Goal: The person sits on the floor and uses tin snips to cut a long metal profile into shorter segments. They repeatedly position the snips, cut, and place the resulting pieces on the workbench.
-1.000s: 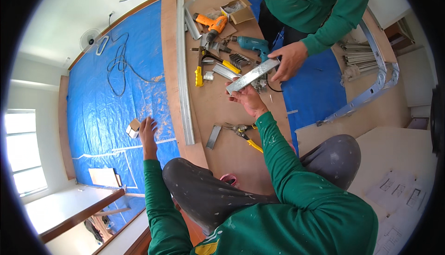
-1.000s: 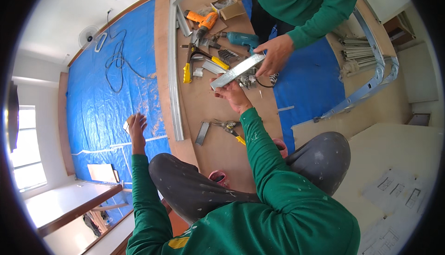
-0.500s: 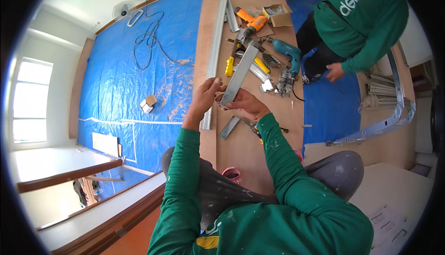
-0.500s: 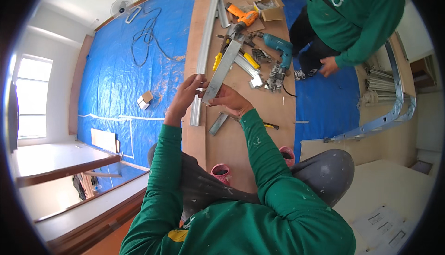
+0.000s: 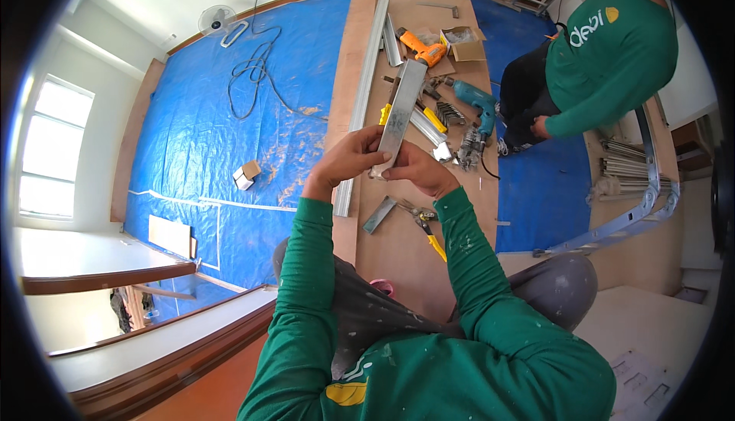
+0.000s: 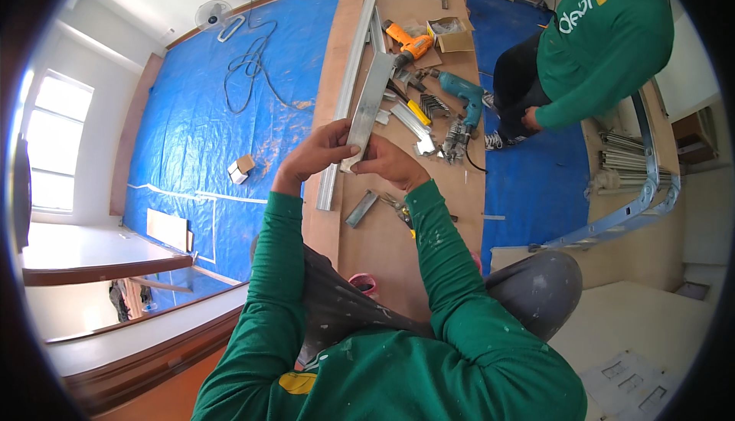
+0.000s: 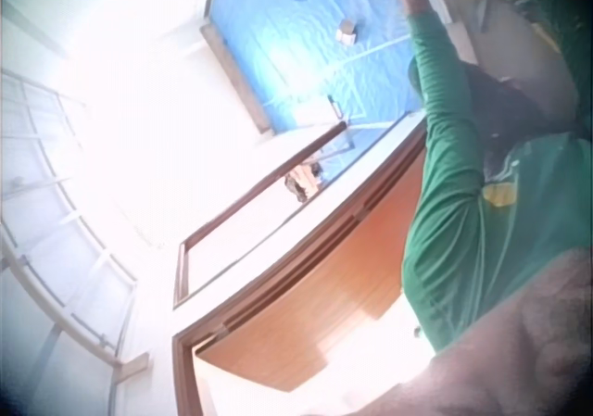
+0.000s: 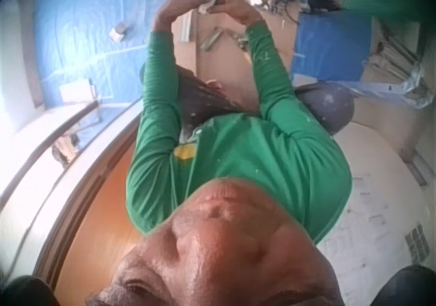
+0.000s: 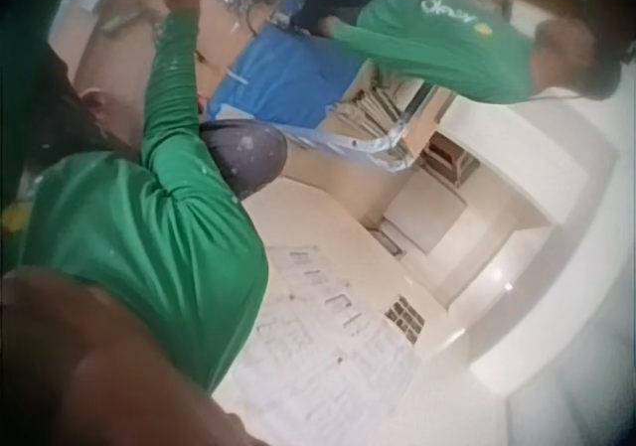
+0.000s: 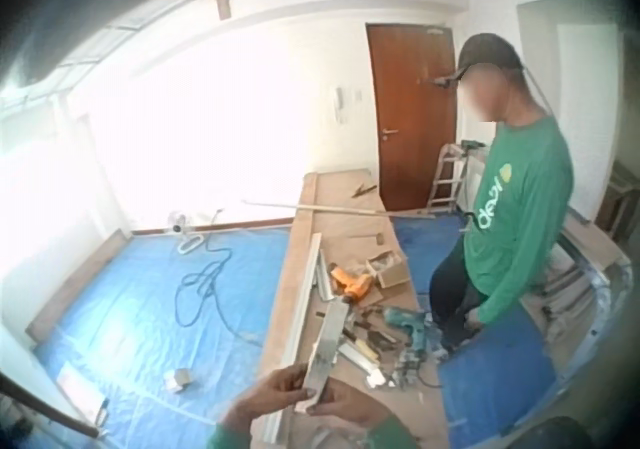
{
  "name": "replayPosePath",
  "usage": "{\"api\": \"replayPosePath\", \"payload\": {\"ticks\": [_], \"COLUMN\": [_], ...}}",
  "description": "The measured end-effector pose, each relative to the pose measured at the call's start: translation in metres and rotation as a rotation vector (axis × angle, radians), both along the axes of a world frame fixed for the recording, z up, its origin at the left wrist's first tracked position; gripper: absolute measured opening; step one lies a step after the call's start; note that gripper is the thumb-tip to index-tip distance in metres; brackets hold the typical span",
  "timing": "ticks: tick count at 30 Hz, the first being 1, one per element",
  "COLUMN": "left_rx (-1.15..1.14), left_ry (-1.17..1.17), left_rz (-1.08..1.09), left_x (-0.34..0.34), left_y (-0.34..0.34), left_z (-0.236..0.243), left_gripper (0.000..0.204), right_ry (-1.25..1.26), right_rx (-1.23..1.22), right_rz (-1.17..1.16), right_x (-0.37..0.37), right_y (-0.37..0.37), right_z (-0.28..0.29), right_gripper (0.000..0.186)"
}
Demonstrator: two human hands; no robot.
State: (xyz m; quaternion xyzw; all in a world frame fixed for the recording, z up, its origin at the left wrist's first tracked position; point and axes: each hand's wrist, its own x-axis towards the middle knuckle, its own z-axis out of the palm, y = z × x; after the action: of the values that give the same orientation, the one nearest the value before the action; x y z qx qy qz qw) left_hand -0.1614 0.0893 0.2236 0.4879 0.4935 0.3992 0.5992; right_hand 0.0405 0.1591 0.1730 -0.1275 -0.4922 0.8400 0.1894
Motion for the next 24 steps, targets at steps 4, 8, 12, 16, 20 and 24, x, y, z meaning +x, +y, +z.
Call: {"api": "replayPosePath", "payload": {"ticks": [4,8,12,16,20,24], "left_rx": [0.051,0.035,-0.069,0.051,0.109,0.105], "left_ry": [0.07,0.085,0.087,0.008,0.007,-0.064], "left_rz": [0.006,0.071,0.077,0.148,0.227,0.436], "left_x": [0.006,0.014,0.016,0.012,-0.002,-0.015], "left_y": [0.007,0.006,0.006,0.004,0.007,0.004], "left_z": [0.003,0.008,0.022,0.007,-0.008,-0.003], "left_gripper": [0.053,0.046,0.037,0.032,0.032,0.035], "right_ry": [-0.061,-0.137,-0.147,-0.164,-0.454,-0.53], "right_rx": [0.055,0.062,0.048,0.149,0.679,0.971], "right_rz": [-0.011,-0.017,0.012,0.064,0.246,0.458], "right_x": [0.006,0.005,0.004,-0.006,-0.009,-0.042], "right_y": [0.007,0.008,0.007,0.004,0.012,0.053], "right_z": [0.003,0.011,0.013,-0.015,-0.02,-0.005], "right_gripper": [0.069,0.062,0.055,0.052,0.06,0.069]}}
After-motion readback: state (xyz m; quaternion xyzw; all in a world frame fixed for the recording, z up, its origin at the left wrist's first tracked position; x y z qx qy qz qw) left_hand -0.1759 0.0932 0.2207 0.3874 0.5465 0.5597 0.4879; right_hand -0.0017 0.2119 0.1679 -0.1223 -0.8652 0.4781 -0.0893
